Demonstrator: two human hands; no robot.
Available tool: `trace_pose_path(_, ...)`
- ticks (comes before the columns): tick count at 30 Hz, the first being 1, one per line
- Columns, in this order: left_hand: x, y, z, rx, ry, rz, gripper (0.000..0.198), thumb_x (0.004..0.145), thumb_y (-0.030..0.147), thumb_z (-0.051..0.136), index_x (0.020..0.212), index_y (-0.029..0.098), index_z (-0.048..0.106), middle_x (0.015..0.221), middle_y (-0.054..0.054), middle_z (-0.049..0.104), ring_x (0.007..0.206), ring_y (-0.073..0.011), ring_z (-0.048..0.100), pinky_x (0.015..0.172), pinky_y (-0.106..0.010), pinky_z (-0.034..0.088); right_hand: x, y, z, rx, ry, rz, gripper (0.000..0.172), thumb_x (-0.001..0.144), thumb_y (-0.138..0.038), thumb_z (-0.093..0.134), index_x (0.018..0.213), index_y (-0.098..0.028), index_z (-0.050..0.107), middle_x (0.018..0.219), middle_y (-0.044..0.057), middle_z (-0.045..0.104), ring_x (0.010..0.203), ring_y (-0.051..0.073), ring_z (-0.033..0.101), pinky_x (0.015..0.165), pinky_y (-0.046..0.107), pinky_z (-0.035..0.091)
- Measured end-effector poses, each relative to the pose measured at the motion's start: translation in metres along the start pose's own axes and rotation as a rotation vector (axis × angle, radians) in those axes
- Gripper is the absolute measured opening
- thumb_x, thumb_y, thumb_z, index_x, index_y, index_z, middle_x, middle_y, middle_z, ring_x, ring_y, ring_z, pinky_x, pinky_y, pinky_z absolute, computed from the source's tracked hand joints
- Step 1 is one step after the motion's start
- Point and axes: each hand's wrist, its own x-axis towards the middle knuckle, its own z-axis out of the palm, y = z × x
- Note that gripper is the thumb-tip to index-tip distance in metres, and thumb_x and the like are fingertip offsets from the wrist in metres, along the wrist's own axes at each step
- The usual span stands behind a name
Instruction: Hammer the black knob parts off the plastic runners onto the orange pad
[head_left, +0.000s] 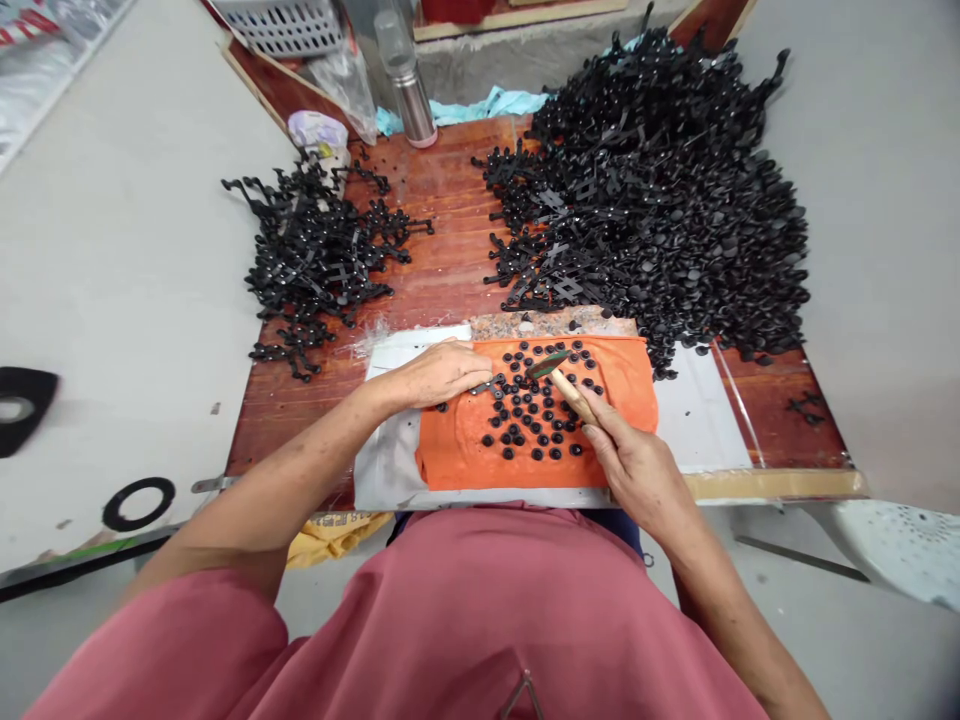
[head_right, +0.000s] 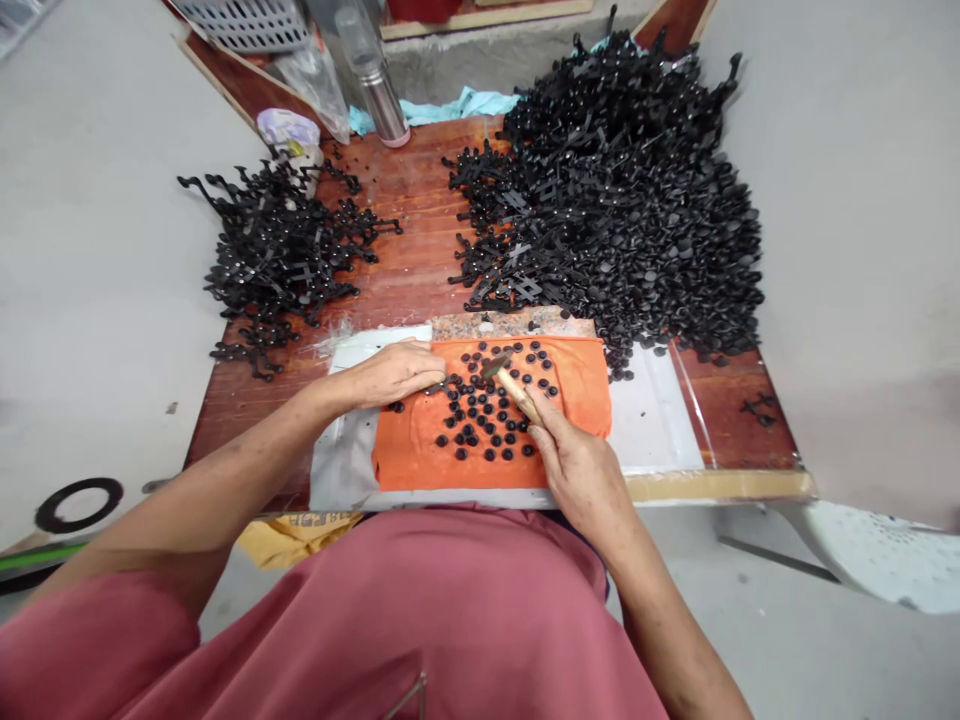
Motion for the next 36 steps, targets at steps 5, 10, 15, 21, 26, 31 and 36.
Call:
trace_pose_path(5, -0.004, 0.001, -0.006, -0.019, 0.04, -0.038, 0.042, 0.107, 0.038, 0.042, 0.072, 0.019, 0.055, 0.07, 0.0, 0.057, 0.071, -0.0159, 0.05, 0.075, -0.03, 0.034, -0.002, 0.005, 0.003, 0.025, 0.031, -0.004, 0.054, 0.108, -0.035, 0.047, 0.163, -0.032, 0.05, 0.146, 0.005, 0.07, 0.124, 0.029, 0.074, 0.098, 0.041, 0.063)
trace_pose_path(10, -0.007, 0.022, -0.015, -0.009, 0.124, -0.035, 0.039, 0.096, 0.05, 0.064, 0.074, 0.019, 0.06, 0.068, 0.001, 0.058, 0.071, -0.016, 0.05, 0.072, -0.029, 0.034, 0.015, -0.016, -0.002, 0.221, 0.089, 0.0, 0.042, 0.105, -0.041, 0.055, 0.142, -0.025, 0.066, 0.1, 0.004, 0.08, 0.081, 0.023, 0.075, 0.075, 0.035, 0.059)
trace_pose_path(15, -0.002, 0.053, -0.01, 0.034, 0.133, 0.056, 0.038, 0.095, 0.053, 0.068, 0.079, 0.019, 0.065, 0.076, -0.002, 0.065, 0.078, -0.0188, 0.054, 0.078, -0.031, 0.041, 0.057, -0.053, 0.001, 0.467, 0.006, -0.121, 0.014, 0.092, -0.036, 0.07, 0.099, -0.024, 0.07, 0.087, -0.001, 0.072, 0.077, 0.018, 0.065, 0.075, 0.031, 0.051)
trace_pose_path(21, -0.019, 0.067, -0.004, 0.142, 0.434, -0.207, 0.058, 0.091, 0.056, 0.071, 0.136, 0.02, 0.066, 0.131, -0.014, 0.064, 0.123, -0.0329, 0.057, 0.108, -0.047, 0.047, 0.067, -0.062, 0.023, 0.498, 0.015, -0.081, 0.015, 0.086, -0.036, 0.068, 0.09, -0.023, 0.074, 0.078, -0.001, 0.071, 0.07, 0.017, 0.061, 0.069, 0.03, 0.047)
trace_pose_path(26, -0.032, 0.079, 0.003, -0.201, 0.344, -0.32, 0.051, 0.103, 0.042, 0.056, 0.152, 0.027, 0.054, 0.124, -0.007, 0.071, 0.113, -0.025, 0.066, 0.105, -0.04, 0.05, 0.063, -0.064, 0.032, 0.59, 0.119, -0.075, 0.017, 0.081, -0.037, 0.072, 0.089, -0.022, 0.074, 0.084, 0.001, 0.076, 0.076, 0.019, 0.067, 0.077, 0.033, 0.052)
trace_pose_path(31, -0.018, 0.071, 0.011, -0.681, 0.337, -0.337, 0.03, 0.098, 0.046, 0.061, 0.113, 0.021, 0.066, 0.082, 0.0, 0.062, 0.07, -0.0137, 0.055, 0.064, -0.024, 0.045, 0.062, -0.065, 0.029, 0.586, 0.107, -0.11, 0.022, 0.088, -0.036, 0.068, 0.104, -0.023, 0.075, 0.099, 0.002, 0.078, 0.089, 0.021, 0.07, 0.086, 0.034, 0.054)
trace_pose_path(36, -0.004, 0.036, 0.006, -0.79, 0.411, -0.502, 0.038, 0.092, 0.051, 0.07, 0.112, 0.021, 0.062, 0.067, 0.006, 0.047, 0.052, -0.0085, 0.039, 0.048, -0.019, 0.026, 0.033, -0.037, -0.001, 0.334, 0.172, -0.051, 0.029, 0.103, -0.042, 0.053, 0.121, -0.026, 0.07, 0.087, 0.003, 0.069, 0.076, 0.022, 0.063, 0.073, 0.035, 0.051)
